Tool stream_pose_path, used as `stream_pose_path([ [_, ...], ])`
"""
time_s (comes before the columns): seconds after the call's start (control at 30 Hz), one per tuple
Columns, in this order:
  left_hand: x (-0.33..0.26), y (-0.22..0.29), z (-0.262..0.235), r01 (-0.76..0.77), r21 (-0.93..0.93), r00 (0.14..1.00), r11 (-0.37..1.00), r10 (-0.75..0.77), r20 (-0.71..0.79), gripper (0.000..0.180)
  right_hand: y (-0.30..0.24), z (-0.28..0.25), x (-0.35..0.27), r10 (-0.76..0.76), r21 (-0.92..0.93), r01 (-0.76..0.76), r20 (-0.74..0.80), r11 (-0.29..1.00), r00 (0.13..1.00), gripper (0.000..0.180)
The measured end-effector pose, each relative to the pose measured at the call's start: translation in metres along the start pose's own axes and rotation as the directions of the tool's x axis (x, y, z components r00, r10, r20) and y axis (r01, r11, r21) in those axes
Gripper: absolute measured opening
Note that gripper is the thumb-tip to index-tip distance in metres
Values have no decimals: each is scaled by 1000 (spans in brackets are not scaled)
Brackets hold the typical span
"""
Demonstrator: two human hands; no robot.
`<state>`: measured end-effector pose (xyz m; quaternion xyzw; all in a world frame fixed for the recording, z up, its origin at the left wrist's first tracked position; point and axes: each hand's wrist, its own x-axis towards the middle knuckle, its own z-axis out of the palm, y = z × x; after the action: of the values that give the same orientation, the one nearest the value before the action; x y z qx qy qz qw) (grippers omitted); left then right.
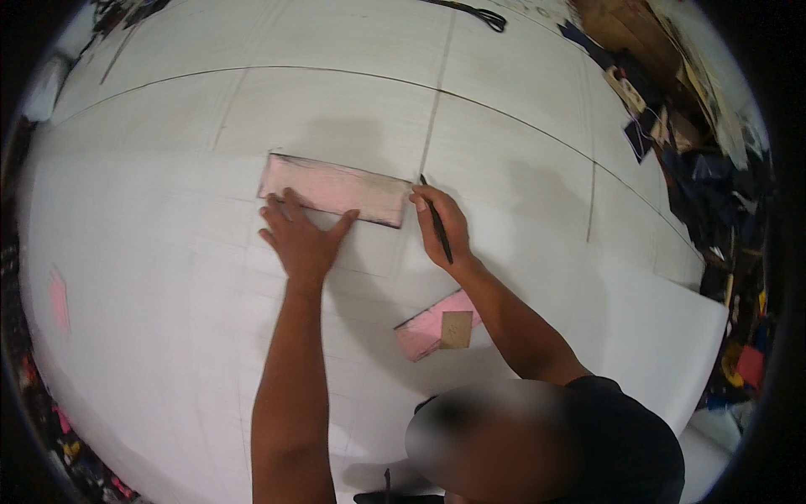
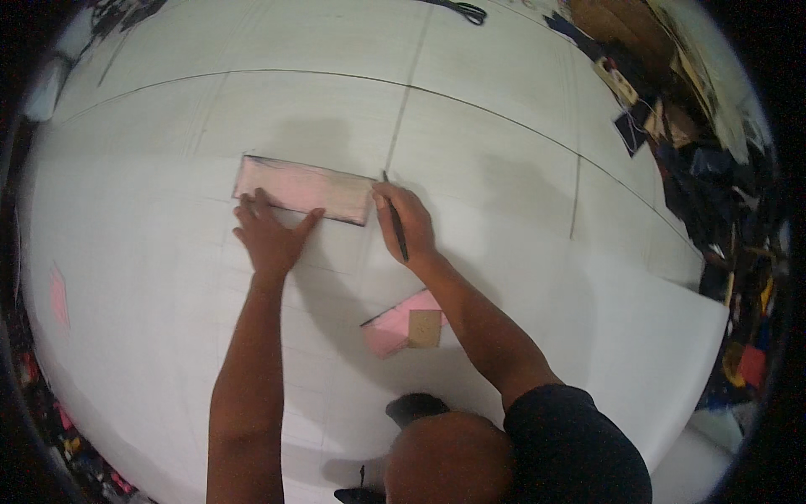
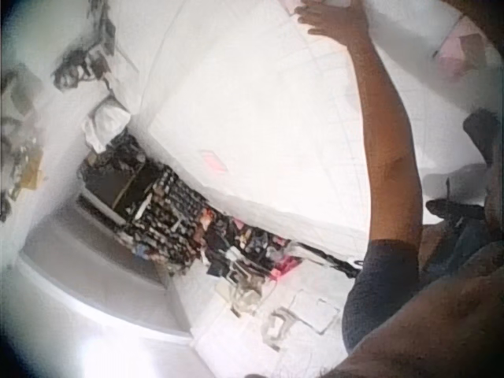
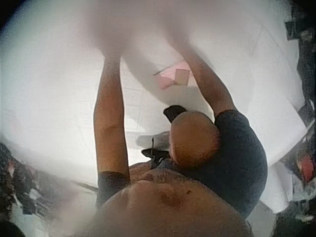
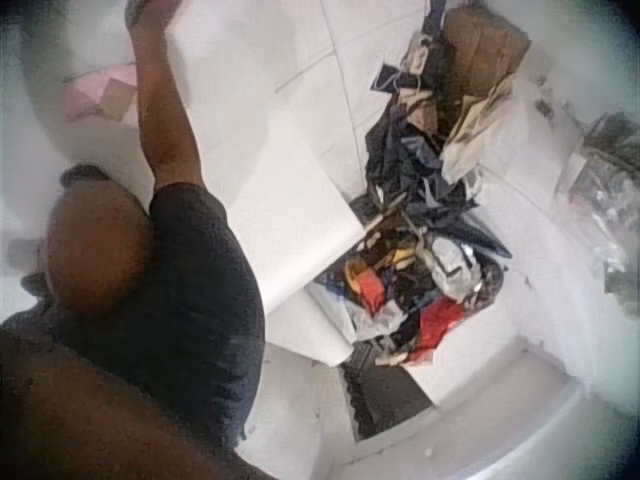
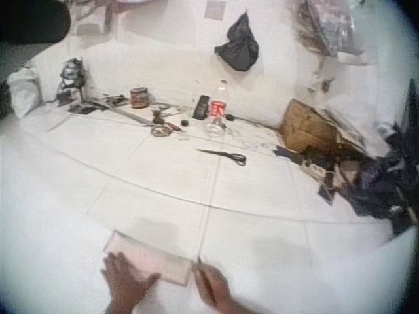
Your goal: The person sits on a tiled floor and uses a black pen to trace the outlines of rectangular pink paper pieces onto the floor. They handle the paper pieces one at a time, positioning them on the floor and drawing around their edges before moving them aside.
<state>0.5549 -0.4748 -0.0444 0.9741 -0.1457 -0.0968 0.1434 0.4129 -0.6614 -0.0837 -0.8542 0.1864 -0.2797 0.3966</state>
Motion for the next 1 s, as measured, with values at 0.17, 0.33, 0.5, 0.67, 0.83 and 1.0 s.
stream_pose_path([
  [0.17,-4,6,-4,50,17,999,999,-50,19,129,-19,-2,9,-160,-153,179,129,972,979,29],
  [0.33,-2,5,-6,53,0,997,999,-53,56,131,-19,-1,7,-164,-207,192,146,959,976,32],
  [0.5,0,6,-5,70,-30,996,997,-68,63,132,-12,1,6,-182,-228,211,142,951,973,33],
  [0.67,2,4,-3,64,-48,996,997,-61,64,133,-15,2,7,-161,-238,194,151,952,975,33],
  [0.83,4,3,-5,70,-42,995,997,-67,77,134,-16,2,7,-146,-229,181,162,956,976,35],
  [1.0,6,9,-8,92,-3,988,996,-91,124,134,-9,2,5,-140,-199,170,157,965,978,29],
])
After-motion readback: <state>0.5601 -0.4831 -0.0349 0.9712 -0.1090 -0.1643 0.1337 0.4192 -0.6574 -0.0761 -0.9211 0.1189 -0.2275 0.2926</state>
